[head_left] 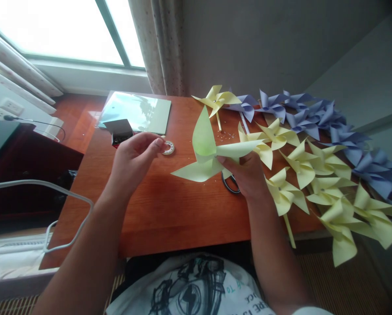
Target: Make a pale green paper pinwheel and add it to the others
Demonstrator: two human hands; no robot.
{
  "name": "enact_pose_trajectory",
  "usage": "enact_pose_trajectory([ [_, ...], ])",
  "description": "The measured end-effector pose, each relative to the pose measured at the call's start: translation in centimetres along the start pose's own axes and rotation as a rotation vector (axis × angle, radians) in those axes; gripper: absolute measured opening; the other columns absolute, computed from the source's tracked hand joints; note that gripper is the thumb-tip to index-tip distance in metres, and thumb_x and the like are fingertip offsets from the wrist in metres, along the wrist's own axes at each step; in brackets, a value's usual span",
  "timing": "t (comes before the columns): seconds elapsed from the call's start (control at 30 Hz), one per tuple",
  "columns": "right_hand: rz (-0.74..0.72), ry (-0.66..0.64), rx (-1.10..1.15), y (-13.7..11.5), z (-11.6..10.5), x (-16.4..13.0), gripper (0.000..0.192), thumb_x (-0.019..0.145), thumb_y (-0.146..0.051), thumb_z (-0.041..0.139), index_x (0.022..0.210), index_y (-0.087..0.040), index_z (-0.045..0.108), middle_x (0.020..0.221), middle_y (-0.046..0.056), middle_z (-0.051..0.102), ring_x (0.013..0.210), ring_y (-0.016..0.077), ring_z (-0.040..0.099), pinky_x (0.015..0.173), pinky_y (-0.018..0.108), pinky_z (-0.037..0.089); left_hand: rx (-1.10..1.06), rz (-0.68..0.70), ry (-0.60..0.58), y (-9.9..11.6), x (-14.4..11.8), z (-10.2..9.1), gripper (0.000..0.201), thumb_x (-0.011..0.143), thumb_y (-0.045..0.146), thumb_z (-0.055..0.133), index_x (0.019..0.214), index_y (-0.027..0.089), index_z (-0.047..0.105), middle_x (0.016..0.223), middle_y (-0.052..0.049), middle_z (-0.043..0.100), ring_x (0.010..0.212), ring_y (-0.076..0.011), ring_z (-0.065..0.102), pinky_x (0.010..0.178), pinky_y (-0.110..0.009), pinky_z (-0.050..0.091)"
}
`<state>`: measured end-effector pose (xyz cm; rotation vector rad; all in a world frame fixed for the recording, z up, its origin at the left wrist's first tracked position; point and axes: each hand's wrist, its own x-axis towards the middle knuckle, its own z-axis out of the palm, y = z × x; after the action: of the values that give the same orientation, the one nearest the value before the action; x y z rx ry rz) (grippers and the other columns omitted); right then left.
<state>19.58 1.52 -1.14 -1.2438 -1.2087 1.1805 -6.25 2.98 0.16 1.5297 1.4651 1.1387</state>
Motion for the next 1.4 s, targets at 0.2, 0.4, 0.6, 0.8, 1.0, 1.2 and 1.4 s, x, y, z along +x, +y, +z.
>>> enact_pose_trajectory([
  [0.2, -0.015, -0.003, 0.138, -0.2, -0.1, -0.4, 0.02, 0.069, -0.035, 0.09, 0.083, -0.024, 0.08, 0.074, -0.003, 0.077, 0.07, 0.0179, 0.07, 0.064, 0.029, 0.056, 0.974, 0.047, 0.018, -1.2, -0.9, -1.4, 0.027, 0.095, 0.035, 0.056, 0.108, 0.022, 0.075, 0.108, -0.009, 0.073, 0.085, -0.0279, 0.066, 0.067, -0.034, 0.038],
  [0.4, 0.002, -0.053, 0.264, -0.1, 0.0, -0.5, 0.019, 0.069, -0.029, 0.09, 0.083, -0.024, 0.08, 0.077, -0.003, 0.078, 0.069, 0.0163, 0.069, 0.061, 0.027, 0.056, 1.081, 0.025, -0.014, -1.5, -0.9, -1.1, 0.034, 0.099, 0.04, 0.047, 0.117, 0.026, 0.072, 0.111, -0.01, 0.07, 0.086, -0.0281, 0.065, 0.065, -0.034, 0.035],
  [0.6, 0.002, -0.088, 0.332, 0.5, -0.2, -0.6, 0.02, 0.071, -0.026, 0.089, 0.089, -0.025, 0.079, 0.079, -0.003, 0.078, 0.071, 0.0156, 0.068, 0.063, 0.027, 0.056, 1.155, 0.046, -0.026, -1.9, -0.6, -1.0, 0.035, 0.102, 0.037, 0.042, 0.109, 0.022, 0.073, 0.108, -0.01, 0.071, 0.083, -0.0269, 0.064, 0.061, -0.034, 0.029],
  [0.8, -0.031, -0.17, 0.591, -0.3, -0.1, -0.6, 0.028, 0.064, -0.038, 0.093, 0.076, -0.023, 0.073, 0.069, -0.003, 0.068, 0.065, 0.0133, 0.061, 0.058, 0.026, 0.051, 1.17, 0.044, -0.099, -1.1, -1.1, -1.2, 0.036, 0.103, 0.033, 0.039, 0.11, 0.02, 0.072, 0.115, -0.01, 0.07, 0.086, -0.0269, 0.065, 0.063, -0.033, 0.033],
  [1.0, -0.033, -0.26, 0.791, -1.0, -0.1, -0.3, 0.027, 0.067, -0.037, 0.092, 0.068, -0.025, 0.068, 0.059, -0.007, 0.044, 0.056, 0.0101, 0.047, 0.051, 0.021, 0.041, 1.143, 0.067, -0.08, -1.0, -1.1, -1.2, 0.035, 0.101, 0.034, 0.043, 0.11, 0.018, 0.073, 0.118, -0.013, 0.071, 0.088, -0.0294, 0.068, 0.064, -0.035, 0.039],
  [1.2, -0.031, -0.276, 0.781, -1.0, -0.2, -0.4, 0.022, 0.068, -0.036, 0.092, 0.072, -0.025, 0.073, 0.062, -0.005, 0.049, 0.059, 0.0107, 0.048, 0.053, 0.022, 0.041, 0.692, 0.158, -0.006, -1.3, -1.0, -1.5, 0.02, 0.093, 0.032, 0.058, 0.101, 0.021, 0.073, 0.099, -0.007, 0.073, 0.073, -0.0195, 0.065, 0.068, -0.032, 0.046],
  [1.4, -0.047, -0.295, 0.758, -0.8, -0.1, -0.5, 0.018, 0.074, -0.035, 0.088, 0.073, -0.025, 0.073, 0.063, -0.004, 0.056, 0.059, 0.0114, 0.054, 0.055, 0.024, 0.046, -0.18, 0.076, -0.13, 1.7, -1.5, 0.8, 0.015, 0.082, 0.024, 0.074, 0.092, 0.017, 0.066, 0.092, -0.005, 0.068, 0.083, -0.0171, 0.065, 0.07, -0.027, 0.053],
])
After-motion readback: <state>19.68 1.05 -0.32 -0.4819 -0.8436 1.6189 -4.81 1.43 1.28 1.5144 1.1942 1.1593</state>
